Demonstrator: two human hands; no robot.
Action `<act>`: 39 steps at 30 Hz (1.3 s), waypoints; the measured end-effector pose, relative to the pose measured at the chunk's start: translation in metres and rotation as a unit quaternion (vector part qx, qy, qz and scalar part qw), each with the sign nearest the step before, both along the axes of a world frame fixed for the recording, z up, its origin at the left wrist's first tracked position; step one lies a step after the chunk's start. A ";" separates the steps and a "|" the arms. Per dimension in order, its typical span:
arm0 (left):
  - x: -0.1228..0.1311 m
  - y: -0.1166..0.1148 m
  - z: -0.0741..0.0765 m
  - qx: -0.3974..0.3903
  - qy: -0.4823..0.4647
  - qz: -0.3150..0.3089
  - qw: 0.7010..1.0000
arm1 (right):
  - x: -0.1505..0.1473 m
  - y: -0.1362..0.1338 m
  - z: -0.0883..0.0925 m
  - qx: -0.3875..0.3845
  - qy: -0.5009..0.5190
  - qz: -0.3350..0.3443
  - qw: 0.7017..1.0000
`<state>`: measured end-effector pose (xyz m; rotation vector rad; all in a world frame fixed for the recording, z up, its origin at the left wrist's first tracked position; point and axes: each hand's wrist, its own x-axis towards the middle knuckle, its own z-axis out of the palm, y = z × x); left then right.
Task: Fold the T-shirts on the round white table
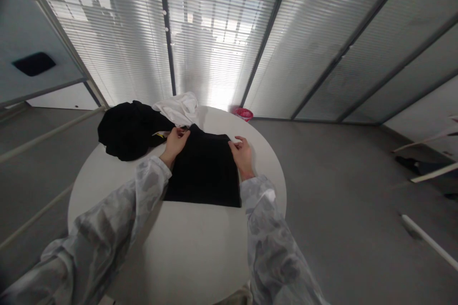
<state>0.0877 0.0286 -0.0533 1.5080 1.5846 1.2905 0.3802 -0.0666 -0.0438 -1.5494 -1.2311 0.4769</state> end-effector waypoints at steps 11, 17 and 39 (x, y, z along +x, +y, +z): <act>-0.058 -0.096 0.018 0.004 0.205 -0.095 0.974 | -0.007 -0.086 0.004 -0.083 -0.035 0.127 0.988; -0.053 -0.077 0.008 0.029 0.117 -0.168 0.978 | -0.016 -0.077 0.009 -0.074 -0.006 0.089 0.993; -0.096 -0.148 0.040 -0.119 -0.005 -0.219 0.969 | -0.018 -0.107 0.022 -0.135 0.121 0.040 0.982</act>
